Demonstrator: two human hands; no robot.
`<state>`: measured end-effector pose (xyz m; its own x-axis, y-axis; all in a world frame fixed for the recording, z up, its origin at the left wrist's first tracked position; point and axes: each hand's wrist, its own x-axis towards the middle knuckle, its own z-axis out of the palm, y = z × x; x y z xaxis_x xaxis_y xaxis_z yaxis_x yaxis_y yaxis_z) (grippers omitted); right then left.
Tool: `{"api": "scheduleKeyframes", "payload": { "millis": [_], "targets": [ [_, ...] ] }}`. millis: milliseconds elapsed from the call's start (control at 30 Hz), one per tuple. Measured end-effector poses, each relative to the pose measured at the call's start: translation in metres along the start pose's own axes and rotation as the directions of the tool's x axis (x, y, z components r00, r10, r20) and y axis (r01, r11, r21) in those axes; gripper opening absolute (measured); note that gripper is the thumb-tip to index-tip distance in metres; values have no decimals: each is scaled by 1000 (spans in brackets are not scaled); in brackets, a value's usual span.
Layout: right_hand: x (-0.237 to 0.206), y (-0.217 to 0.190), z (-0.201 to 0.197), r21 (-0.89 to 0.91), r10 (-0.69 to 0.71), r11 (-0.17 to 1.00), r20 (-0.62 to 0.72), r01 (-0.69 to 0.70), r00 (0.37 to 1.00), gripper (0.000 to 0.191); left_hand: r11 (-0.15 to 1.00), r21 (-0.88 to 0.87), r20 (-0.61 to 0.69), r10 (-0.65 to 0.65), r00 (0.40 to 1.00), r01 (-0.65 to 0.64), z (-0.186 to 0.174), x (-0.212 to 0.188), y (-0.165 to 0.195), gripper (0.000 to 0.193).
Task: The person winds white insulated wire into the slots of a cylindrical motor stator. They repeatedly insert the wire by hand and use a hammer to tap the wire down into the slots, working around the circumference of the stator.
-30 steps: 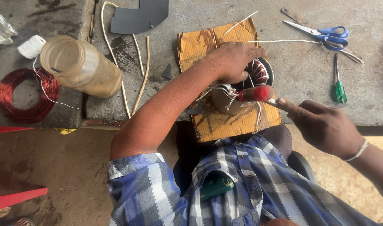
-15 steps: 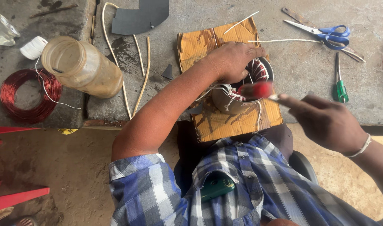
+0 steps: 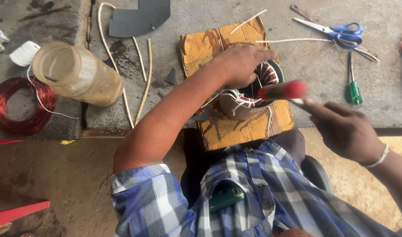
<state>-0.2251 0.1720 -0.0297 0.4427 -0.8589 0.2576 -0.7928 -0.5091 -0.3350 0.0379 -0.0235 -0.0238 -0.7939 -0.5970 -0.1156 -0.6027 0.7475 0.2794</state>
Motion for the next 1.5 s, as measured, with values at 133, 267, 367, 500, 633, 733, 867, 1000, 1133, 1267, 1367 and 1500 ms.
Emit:
{"api": "scheduleKeyframes", "payload": {
  "millis": [133, 267, 367, 500, 633, 733, 867, 1000, 1133, 1267, 1367, 1500],
  "targets": [
    [1, 5, 2, -6, -29, 1000, -23, 29, 999, 64, 1000, 6, 10, -19, 1000, 19, 1, 1, -1, 73],
    [5, 8, 3, -115, 100, 990, 205, -77, 974, 67, 1000, -4, 2, 1, 1000, -1, 3, 3, -2, 72],
    [10, 8, 7, 65, 2, 998, -59, 1, 998, 57, 1000, 2, -17, 15, 1000, -15, 6, 3, -4, 72],
    [15, 6, 11, 52, 48, 997, 106, -54, 993, 59, 999, -34, 12, -7, 1000, 7, 5, 3, -5, 71],
    [17, 3, 14, 139, 43, 989, 89, -55, 995, 56, 999, -40, -2, 10, 1000, -10, 1, 4, -4, 71],
    [19, 4, 16, 199, 71, 977, 56, -81, 996, 51, 999, -36, -17, 12, 1000, -13, 4, 4, -4, 70],
    [17, 10, 17, 224, 60, 972, 40, -67, 997, 48, 999, -27, 14, 26, 1000, -26, 8, 5, -9, 74],
    [10, 18, 7, 354, 176, 925, -81, -137, 981, 46, 985, -10, -306, 160, 938, -171, -7, -2, -3, 73],
    [5, 22, -7, 585, 474, 732, -68, -350, 878, 53, 952, 259, -456, 271, 848, -165, -8, -43, 27, 21],
    [18, 20, -15, 300, 562, 696, 340, -653, 754, 60, 854, 468, -695, 515, 501, -229, 50, -85, 59, 16],
    [31, 12, -12, 124, 485, 829, 326, -545, 811, 62, 896, 386, -804, 443, 396, -220, 91, -82, 53, 14],
    [43, -2, -8, 158, 574, 749, 329, -643, 750, 63, 879, 463, -835, 475, 277, -110, 108, -65, 45, 13]
  ]
}}
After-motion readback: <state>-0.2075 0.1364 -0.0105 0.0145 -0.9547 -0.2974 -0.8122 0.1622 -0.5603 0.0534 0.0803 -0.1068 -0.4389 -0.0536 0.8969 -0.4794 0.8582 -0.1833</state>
